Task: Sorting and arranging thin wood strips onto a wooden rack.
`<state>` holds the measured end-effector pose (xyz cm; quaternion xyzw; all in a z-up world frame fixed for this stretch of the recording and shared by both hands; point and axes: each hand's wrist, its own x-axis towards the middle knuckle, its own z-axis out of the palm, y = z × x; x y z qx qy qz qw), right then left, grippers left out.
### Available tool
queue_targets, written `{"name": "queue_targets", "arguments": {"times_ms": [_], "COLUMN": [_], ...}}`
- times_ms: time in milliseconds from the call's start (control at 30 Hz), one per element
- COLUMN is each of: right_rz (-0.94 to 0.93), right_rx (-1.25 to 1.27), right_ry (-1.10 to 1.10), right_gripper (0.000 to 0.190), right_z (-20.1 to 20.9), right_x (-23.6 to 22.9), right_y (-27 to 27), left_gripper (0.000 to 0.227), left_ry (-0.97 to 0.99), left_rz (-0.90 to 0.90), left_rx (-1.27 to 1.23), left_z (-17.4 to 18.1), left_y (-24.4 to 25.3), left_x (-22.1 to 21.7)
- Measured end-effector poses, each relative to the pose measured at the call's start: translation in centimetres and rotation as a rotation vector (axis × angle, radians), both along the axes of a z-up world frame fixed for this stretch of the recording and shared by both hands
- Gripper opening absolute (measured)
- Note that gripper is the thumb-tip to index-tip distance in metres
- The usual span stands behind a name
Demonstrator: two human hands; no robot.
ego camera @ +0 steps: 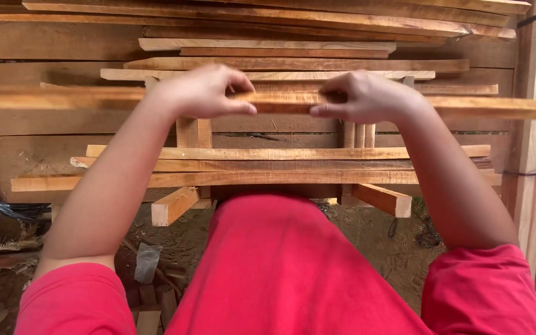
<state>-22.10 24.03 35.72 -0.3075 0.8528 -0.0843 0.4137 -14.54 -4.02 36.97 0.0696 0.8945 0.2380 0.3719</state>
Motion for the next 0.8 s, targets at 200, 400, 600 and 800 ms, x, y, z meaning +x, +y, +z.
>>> {"name": "queue_targets", "arguments": {"times_ms": [200,400,600,800], "right_rz": [-0.068,-0.139,-0.165,-0.088], "right_rx": [-0.149,-0.245,-0.241,-0.169], "right_ry": [-0.070,0.044,0.191,0.340], "right_gripper": [0.062,0.060,0.051,0.053], "right_z": [-4.8,-14.2,-26.6,-31.0], "right_x": [1.4,2.0,2.5,3.1], "right_y": [1.6,1.5,1.7,1.5], "left_gripper": [0.049,0.045,0.036,0.049], "left_ry": [0.023,0.087,0.124,0.199], "left_rz": [0.005,-0.005,0.075,0.071], "left_rx": [0.106,0.045,-0.142,-0.150], "left_z": [-8.4,-20.5,-33.7,-37.4], "left_y": [-0.7,-0.2,0.2,1.2], "left_x": [0.4,1.0,1.6,3.3]}}
